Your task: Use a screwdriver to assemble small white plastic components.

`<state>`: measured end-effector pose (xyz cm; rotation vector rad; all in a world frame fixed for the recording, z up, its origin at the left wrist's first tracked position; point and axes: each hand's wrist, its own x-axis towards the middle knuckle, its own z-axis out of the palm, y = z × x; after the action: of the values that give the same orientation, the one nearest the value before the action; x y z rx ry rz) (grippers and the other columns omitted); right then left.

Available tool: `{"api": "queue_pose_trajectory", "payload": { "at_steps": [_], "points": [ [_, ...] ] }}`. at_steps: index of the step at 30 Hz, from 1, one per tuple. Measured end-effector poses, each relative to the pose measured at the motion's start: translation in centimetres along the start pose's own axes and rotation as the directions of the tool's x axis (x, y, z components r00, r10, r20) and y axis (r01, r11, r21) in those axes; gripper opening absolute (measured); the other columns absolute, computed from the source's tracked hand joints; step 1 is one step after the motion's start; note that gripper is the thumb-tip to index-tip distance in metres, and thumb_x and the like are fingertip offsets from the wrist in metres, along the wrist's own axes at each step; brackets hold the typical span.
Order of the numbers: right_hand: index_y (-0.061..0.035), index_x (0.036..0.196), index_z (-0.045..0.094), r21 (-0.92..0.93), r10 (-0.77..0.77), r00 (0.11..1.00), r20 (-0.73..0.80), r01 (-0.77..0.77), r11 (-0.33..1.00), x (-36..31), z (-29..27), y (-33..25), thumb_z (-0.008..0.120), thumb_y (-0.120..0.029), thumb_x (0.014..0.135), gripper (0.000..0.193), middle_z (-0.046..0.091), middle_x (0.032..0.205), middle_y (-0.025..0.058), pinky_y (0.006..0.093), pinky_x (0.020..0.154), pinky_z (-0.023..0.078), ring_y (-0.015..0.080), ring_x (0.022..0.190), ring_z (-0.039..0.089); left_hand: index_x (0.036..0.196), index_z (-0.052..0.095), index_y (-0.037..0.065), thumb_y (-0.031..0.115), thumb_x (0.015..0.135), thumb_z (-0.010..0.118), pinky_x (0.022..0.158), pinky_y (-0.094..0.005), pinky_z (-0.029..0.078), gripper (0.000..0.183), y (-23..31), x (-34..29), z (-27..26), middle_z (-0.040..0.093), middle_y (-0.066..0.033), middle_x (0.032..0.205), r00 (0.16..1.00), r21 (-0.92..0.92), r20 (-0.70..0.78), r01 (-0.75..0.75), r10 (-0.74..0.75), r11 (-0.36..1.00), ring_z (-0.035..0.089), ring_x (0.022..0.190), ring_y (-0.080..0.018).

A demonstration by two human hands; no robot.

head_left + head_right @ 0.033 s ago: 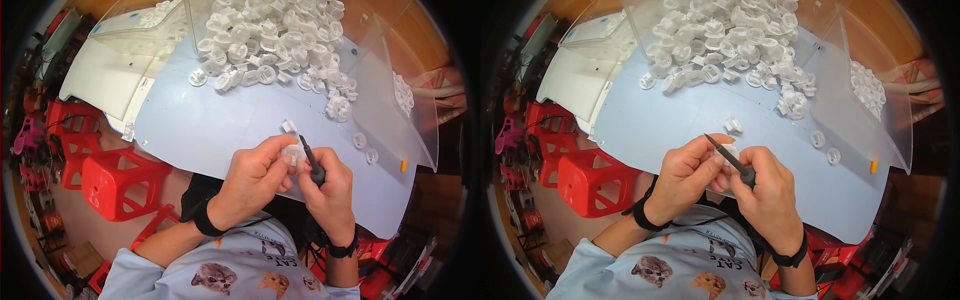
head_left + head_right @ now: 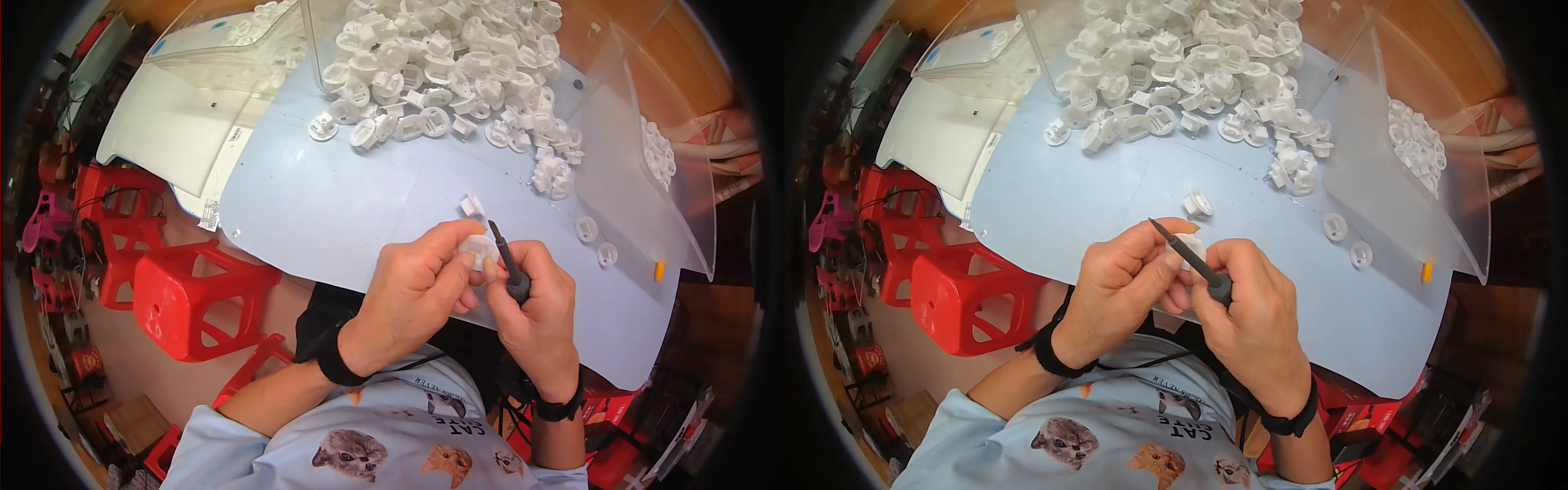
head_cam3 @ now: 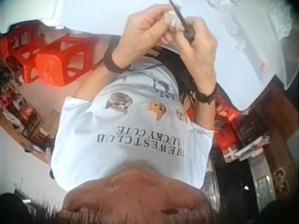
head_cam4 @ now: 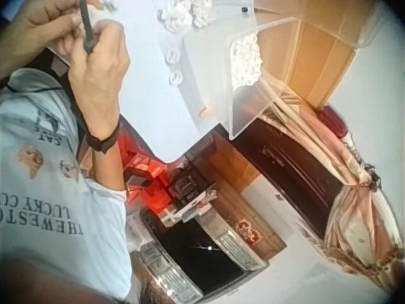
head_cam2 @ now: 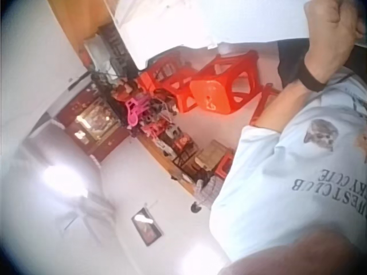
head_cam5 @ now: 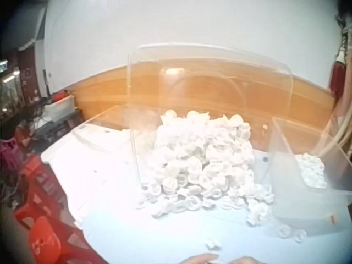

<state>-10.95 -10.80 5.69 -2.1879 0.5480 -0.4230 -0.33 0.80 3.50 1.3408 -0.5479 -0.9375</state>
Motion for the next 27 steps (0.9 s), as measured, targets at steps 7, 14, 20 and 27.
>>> {"api": "queue_pose_trajectory", "payload": {
  "at_steps": [7,14,20,27],
  "points": [
    [-0.0007,0.088,0.053,0.009,-0.048,0.999,-0.001,0.048,0.999,-0.1,0.8,0.5,0.064,-0.001,0.077,0.016,0.058,0.076,0.0162,0.0379,0.057,0.047,0.0329,0.065,0.059,0.119,0.054,-0.004,0.003,0.096,0.045,0.060,-0.0198,0.054,0.026,-0.4,-0.2,-0.3,0.067,-0.0081,0.085,0.998,-0.085,-0.052,0.037,-0.042,0.996,0.063,0.067,-0.0079],
    [-0.0004,0.088,0.052,0.084,-0.087,0.996,0.005,0.086,0.993,-0.3,1.0,0.5,0.063,-0.001,0.077,0.015,0.058,0.075,0.0154,0.0386,0.055,0.046,0.0330,0.061,0.059,0.112,0.056,-0.005,0.003,0.094,0.046,0.056,-0.0206,0.053,0.022,0.0,-0.2,-0.3,0.066,-0.0082,0.082,0.993,-0.192,-0.049,0.092,-0.104,0.977,0.062,0.063,-0.0086],
    [0.0005,0.088,0.052,0.177,0.039,0.996,0.080,-0.052,0.983,0.1,0.1,0.2,0.061,-0.004,0.083,0.012,0.057,0.071,0.0141,0.0355,0.053,0.045,0.0276,0.058,0.058,0.115,0.055,-0.006,0.010,0.094,0.051,0.056,-0.0229,0.056,0.027,0.4,-0.4,-0.8,0.066,-0.0120,0.087,0.989,-0.265,-0.021,0.133,-0.144,0.955,0.066,0.065,-0.0150],
    [0.0013,0.087,0.053,0.228,0.078,0.994,0.073,-0.093,0.969,0.4,0.2,0.1,0.061,-0.006,0.084,0.012,0.059,0.069,0.0143,0.0358,0.054,0.046,0.0272,0.058,0.059,0.107,0.055,-0.004,0.008,0.091,0.054,0.054,-0.0220,0.055,0.020,0.9,0.1,-1.2,0.067,-0.0112,0.085,0.987,-0.184,0.033,0.162,-0.158,0.970,0.066,0.064,-0.0143]
  ]
}}
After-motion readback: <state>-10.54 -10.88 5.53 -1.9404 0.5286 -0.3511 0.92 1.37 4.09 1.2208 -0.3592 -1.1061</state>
